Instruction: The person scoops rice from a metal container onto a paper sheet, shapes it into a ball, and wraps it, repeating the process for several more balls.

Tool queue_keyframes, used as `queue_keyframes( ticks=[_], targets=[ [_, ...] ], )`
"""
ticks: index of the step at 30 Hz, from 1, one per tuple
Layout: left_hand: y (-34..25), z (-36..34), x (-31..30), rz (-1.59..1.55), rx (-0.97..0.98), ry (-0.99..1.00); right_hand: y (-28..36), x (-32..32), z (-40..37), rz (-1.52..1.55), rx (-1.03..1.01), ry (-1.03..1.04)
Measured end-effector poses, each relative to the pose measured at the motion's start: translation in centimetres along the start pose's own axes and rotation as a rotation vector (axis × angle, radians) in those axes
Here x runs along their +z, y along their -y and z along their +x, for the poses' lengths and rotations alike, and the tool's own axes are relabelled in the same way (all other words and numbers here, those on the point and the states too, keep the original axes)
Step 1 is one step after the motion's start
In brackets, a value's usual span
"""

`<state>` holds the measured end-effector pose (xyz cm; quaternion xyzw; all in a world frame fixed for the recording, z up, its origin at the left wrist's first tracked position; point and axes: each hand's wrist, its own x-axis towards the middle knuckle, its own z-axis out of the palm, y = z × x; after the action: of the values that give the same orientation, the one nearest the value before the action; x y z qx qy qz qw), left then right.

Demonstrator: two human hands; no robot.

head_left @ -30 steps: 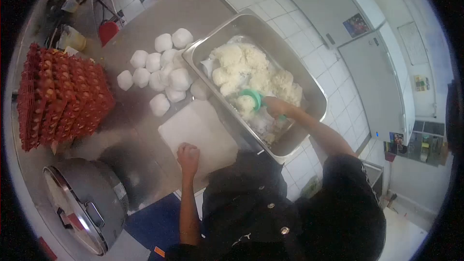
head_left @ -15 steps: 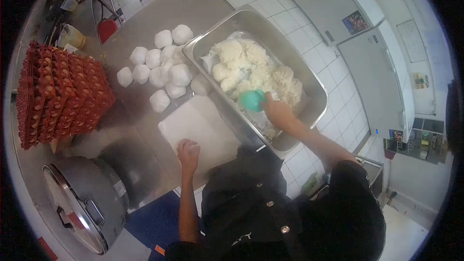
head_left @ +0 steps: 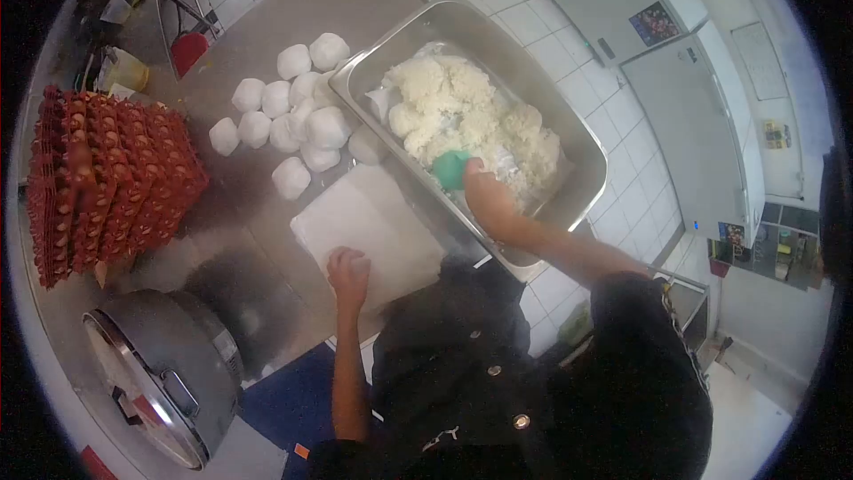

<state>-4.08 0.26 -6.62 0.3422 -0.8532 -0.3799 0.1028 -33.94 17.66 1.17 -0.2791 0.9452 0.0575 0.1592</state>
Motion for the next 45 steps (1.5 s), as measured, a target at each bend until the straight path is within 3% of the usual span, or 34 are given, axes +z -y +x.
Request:
queue_keyframes(
  ticks=[4, 7, 9, 10, 11, 14, 16, 21, 24, 27, 30, 34, 35, 37, 39, 40, 41, 43, 45],
  targets=[
    [-0.3, 0.0, 0.1, 0.020, -0.002, 0.003, 0.9, -2.0, 2.0, 0.036, -0.120, 0.028],
    [-0.6, 0.0, 0.0, 0.060, 0.018, -0.007, -0.5, -3.6, 5.2, 0.055, -0.367, 0.041],
    [-0.3, 0.1, -0.1, 0.032, 0.049, -0.009, -2.1, -3.5, 9.3, 0.109, -0.373, 0.245],
    [-0.1, 0.1, 0.0, 0.015, 0.060, -0.017, -3.1, -4.7, 11.1, 0.110, -0.431, 0.435],
    [0.0, 0.1, 0.0, 0.014, 0.058, -0.020, -3.3, -6.4, 12.0, 0.163, -0.308, 0.675],
    [-0.2, -0.3, -0.1, 0.001, 0.031, -0.025, -7.5, -1.4, 15.5, 0.369, -0.465, 1.124],
    [-0.7, 0.0, -0.3, -0.025, 0.022, -0.029, -9.9, -0.8, 13.9, 0.620, -0.271, 1.291],
    [0.4, -0.1, -0.3, -0.044, 0.035, 0.008, -11.1, -5.3, 6.3, 0.963, 0.126, 1.330],
    [-0.1, 0.0, -0.6, -0.031, 0.040, 0.003, -15.7, 0.6, 7.2, 1.404, 0.226, 1.708],
    [0.2, 0.1, -0.3, -0.070, 0.076, 0.015, -13.2, -5.6, 1.7, 1.428, 0.219, 1.254],
    [0.7, 0.4, -0.8, -0.209, 0.029, 0.039, -10.6, -9.6, -1.6, 1.544, 0.317, 1.232],
    [2.7, 1.2, -1.5, -0.558, -0.166, 0.065, -5.8, -10.5, -6.1, 1.636, 0.266, 1.170],
    [2.8, 1.3, -2.2, -0.652, -0.293, 0.088, -4.2, -10.7, -7.4, 1.618, 0.227, 1.136],
    [1.0, 1.7, -4.7, -0.845, -0.544, 0.136, -0.8, -10.0, -9.7, 1.693, 0.373, 1.193],
    [2.9, 1.9, -4.9, -1.023, -0.583, 0.166, 1.5, -6.2, -10.8, 1.780, 0.219, 1.317],
    [3.6, 2.0, -4.9, -1.114, -0.599, 0.184, 2.7, -4.4, -11.2, 1.813, 0.337, 1.348],
    [3.8, 2.4, -5.1, -1.134, -0.605, 0.206, 3.4, -1.6, -11.1, 1.861, 0.224, 1.447],
    [4.0, 2.5, -5.5, -1.174, -0.624, 0.252, 5.4, 0.2, -11.1, 1.813, 0.366, 1.391],
    [4.1, 2.5, -5.7, -1.189, -0.580, 0.265, 6.9, 0.8, -10.7, 1.684, 0.370, 1.194]
  ],
)
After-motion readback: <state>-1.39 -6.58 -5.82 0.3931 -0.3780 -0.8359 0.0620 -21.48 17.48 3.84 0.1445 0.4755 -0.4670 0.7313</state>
